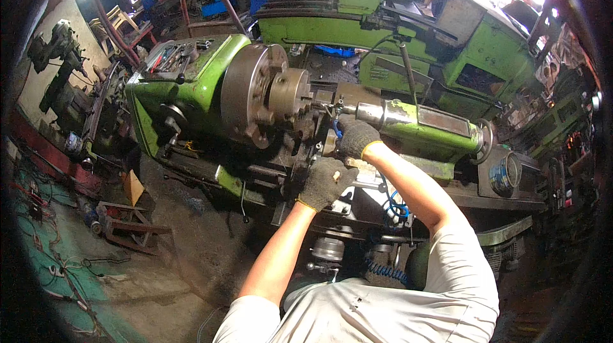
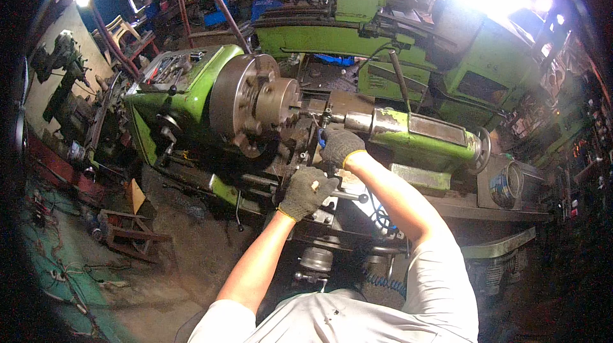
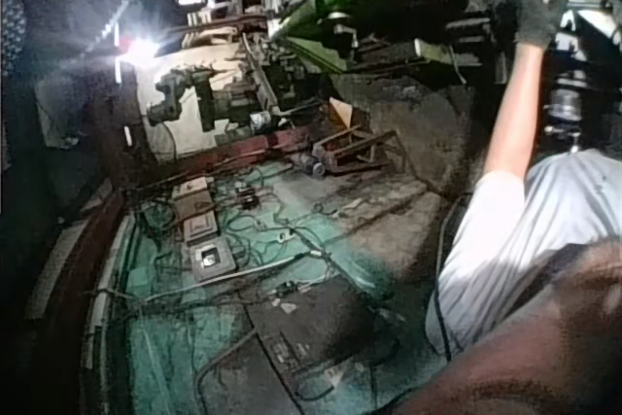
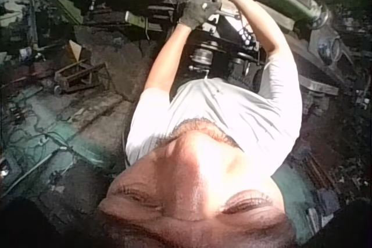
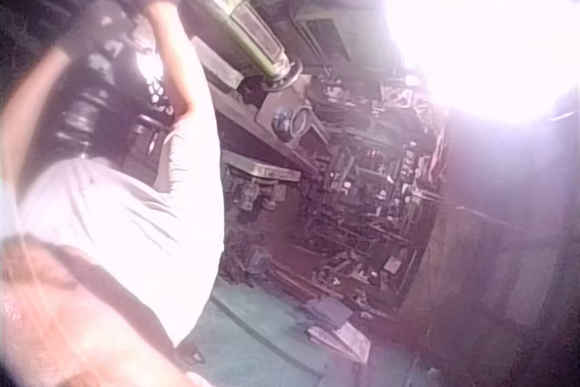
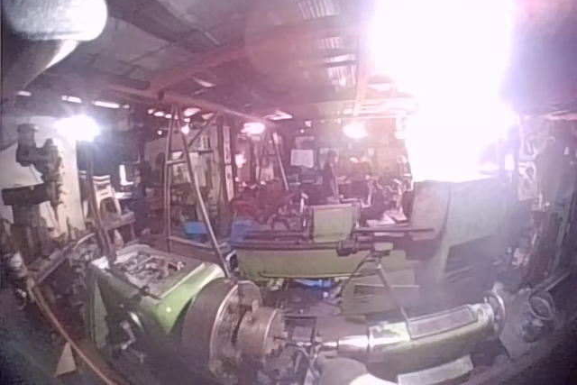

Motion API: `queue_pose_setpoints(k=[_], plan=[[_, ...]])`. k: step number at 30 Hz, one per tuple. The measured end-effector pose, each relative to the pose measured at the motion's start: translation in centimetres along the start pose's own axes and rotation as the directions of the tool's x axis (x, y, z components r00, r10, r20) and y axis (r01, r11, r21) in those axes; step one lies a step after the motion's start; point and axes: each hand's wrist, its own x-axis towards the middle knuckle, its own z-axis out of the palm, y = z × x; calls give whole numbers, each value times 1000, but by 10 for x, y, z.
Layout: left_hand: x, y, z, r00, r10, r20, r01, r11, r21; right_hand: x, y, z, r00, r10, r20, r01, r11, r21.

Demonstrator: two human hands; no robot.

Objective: The person operates a green metal lathe, using a wrench to tighten the chuck and adjusting the tool post. They also use a caliper to measure the rotating metal workpiece and make adjustments to the machine's controls.

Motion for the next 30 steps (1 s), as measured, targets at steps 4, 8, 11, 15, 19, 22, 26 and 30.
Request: queue_pose_setpoints(k=[4,8,11,15,19,22,26,30], plan=[[0,2,-1,1000,-12,-9,12,1000,4,-6,-2,-6,1000,19,24,-18,1000,-17],[-1,0,0,1000,-15,-5,15,1000,-5,-8,1,-7,998,43,39,-41,998,-43],[0,0,0,1000,-22,0,22,999,-29,-7,3,-4,1000,5,18,-4,999,-33],[2,4,-2,1000,-18,2,18,1000,-15,-3,1,2,998,-66,-17,65,997,-41],[2,3,-1,1000,-7,-28,7,1000,-10,1,-9,5,999,-48,1,48,996,-78],[1,2,0,1000,-20,-18,20,1000,9,1,-10,6,998,-57,-15,56,994,-96],[0,-3,2,1000,5,3,-5,999,41,-2,-10,4,999,-51,-17,50,995,-90],[0,-2,2,1000,-1,-20,2,1000,16,-9,-11,-3,996,-86,-11,84,992,-93]])
